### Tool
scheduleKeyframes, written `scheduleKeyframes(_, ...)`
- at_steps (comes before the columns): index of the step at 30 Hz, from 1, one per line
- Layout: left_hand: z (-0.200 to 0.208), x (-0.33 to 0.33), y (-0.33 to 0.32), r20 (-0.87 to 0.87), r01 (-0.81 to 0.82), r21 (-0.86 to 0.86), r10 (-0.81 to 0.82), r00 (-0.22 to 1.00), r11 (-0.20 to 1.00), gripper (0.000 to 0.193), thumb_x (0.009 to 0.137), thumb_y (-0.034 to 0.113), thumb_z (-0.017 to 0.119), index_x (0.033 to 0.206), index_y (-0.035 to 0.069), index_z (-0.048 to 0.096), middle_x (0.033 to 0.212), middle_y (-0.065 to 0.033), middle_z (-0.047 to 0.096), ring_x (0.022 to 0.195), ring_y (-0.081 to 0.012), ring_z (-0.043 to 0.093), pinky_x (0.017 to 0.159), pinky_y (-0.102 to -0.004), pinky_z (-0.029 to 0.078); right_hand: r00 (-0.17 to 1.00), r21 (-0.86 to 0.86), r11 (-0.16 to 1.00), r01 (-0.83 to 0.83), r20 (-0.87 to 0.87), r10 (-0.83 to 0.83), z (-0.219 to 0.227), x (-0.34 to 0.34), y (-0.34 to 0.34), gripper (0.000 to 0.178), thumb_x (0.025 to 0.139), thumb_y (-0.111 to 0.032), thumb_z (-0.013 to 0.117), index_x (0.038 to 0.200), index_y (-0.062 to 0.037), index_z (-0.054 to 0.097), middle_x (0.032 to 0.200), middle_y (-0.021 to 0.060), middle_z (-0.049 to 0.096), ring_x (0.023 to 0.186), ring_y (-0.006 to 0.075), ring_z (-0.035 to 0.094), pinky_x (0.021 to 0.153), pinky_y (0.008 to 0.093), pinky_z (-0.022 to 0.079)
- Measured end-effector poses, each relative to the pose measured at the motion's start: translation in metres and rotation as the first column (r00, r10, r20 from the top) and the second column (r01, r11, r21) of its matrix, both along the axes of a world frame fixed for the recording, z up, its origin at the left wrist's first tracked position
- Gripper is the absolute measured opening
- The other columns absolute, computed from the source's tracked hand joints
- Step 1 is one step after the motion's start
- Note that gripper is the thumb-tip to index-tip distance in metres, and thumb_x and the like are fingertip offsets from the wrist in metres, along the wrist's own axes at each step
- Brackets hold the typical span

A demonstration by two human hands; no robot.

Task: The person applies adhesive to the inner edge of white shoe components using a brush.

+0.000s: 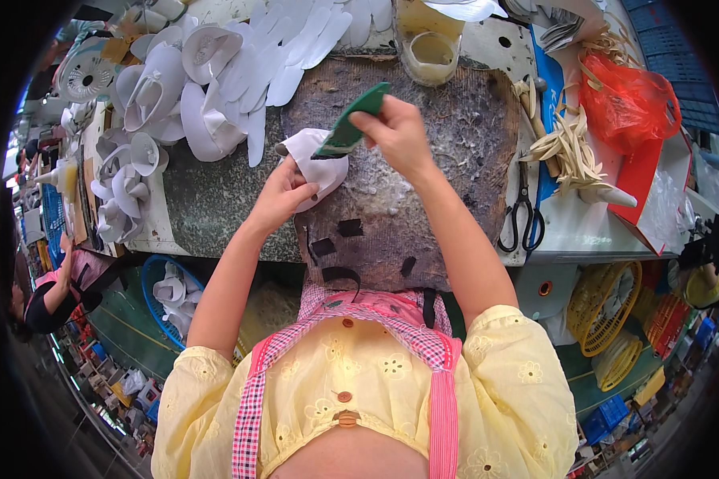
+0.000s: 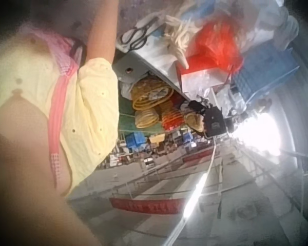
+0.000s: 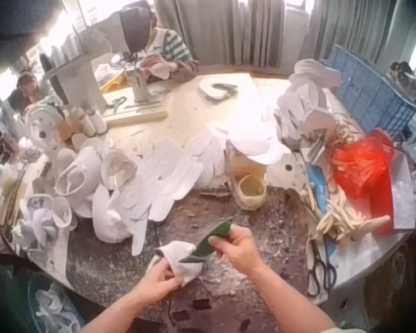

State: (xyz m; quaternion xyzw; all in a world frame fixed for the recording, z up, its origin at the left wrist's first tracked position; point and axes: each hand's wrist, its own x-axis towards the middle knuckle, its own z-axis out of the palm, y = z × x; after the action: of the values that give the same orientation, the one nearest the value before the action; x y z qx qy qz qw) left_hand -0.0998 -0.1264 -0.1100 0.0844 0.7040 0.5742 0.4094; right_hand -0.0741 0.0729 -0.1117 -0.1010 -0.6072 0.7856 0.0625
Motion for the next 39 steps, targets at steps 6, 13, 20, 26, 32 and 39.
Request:
scheduleKeyframes(6, 0.004, -0.003, 0.002, 0.176, -0.051, 0.135, 0.026, 0.984, 0.989, 0.067, 0.064, 0.001, 0.048, 0.125, 0.005, 0.024, 0.102, -0.0079, 0.050, 0.090, -0.0100, 0.049, 0.073, -0.0220, 0.038, 0.987, 0.040, 0.999, 0.012, -0.163, -0.005, -0.017, -0.026, -0.014, 0.004, 0.072, 0.000, 0.056, 0.076, -0.0015, 0.056, 0.064, 0.0002, 0.055, 0.054, 0.0062, 0.047, 0.048, 0.0189, 0.038)
scheduleKeyframes(13, 0.012, -0.013, 0.003, 0.324, -0.190, 0.209, 0.115, 0.939, 0.959, 0.068, 0.070, 0.032, 0.050, 0.127, 0.008, 0.022, 0.119, -0.0067, 0.039, 0.111, -0.0159, 0.036, 0.092, -0.0289, 0.025, 0.938, 0.306, 0.910, -0.281, -0.114, 0.328, -0.016, 0.002, 0.008, 0.012, 0.071, 0.006, 0.054, 0.080, -0.0016, 0.058, 0.073, 0.0020, 0.056, 0.061, 0.0085, 0.050, 0.054, 0.0211, 0.041)
scheduleKeyframes(20, 0.011, -0.024, 0.007, 0.407, -0.288, 0.218, 0.182, 0.895, 0.932, 0.096, 0.064, 0.076, 0.002, 0.130, 0.007, 0.011, 0.124, -0.0125, 0.035, 0.115, -0.0229, 0.032, 0.095, -0.0334, 0.019, 0.934, 0.341, 0.915, -0.215, -0.202, 0.295, -0.033, 0.008, -0.008, 0.007, 0.073, 0.003, 0.054, 0.079, 0.0001, 0.056, 0.071, 0.0021, 0.055, 0.057, 0.0079, 0.048, 0.050, 0.0201, 0.039)
scheduleKeyframes(26, 0.008, -0.031, 0.010, 0.079, -0.166, -0.068, 0.171, 0.982, 0.984, 0.056, 0.076, 0.046, 0.050, 0.105, -0.002, 0.048, 0.105, -0.0171, 0.051, 0.104, -0.0263, 0.044, 0.086, -0.0333, 0.035, 0.994, -0.017, 1.000, 0.016, -0.105, -0.018, -0.040, 0.020, 0.011, 0.006, 0.075, -0.005, 0.057, 0.079, -0.0004, 0.056, 0.068, 0.0020, 0.054, 0.055, 0.0079, 0.049, 0.049, 0.0208, 0.040)
scheduleKeyframes(32, 0.035, -0.038, 0.024, -0.595, 0.176, -0.734, -0.746, 0.298, 0.656, 0.036, 0.064, 0.026, 0.055, 0.090, 0.000, 0.057, 0.089, -0.0152, 0.057, 0.097, -0.0288, 0.046, 0.082, -0.0367, 0.036, 0.985, -0.003, 0.986, 0.164, -0.047, -0.164, -0.052, 0.029, 0.007, 0.009, 0.077, -0.009, 0.057, 0.079, -0.0006, 0.055, 0.067, 0.0019, 0.054, 0.055, 0.0085, 0.049, 0.049, 0.0210, 0.040)
scheduleKeyframes(39, 0.030, -0.047, 0.028, -0.521, 0.344, -0.751, -0.826, 0.215, 0.564, 0.029, 0.061, 0.019, 0.050, 0.085, 0.005, 0.054, 0.082, -0.0131, 0.057, 0.090, -0.0251, 0.051, 0.079, -0.0358, 0.034, 0.958, -0.062, 0.959, 0.278, -0.060, -0.282, -0.043, 0.036, 0.006, 0.010, 0.077, -0.011, 0.057, 0.078, -0.0015, 0.055, 0.068, 0.0019, 0.054, 0.055, 0.0088, 0.049, 0.050, 0.0212, 0.040)
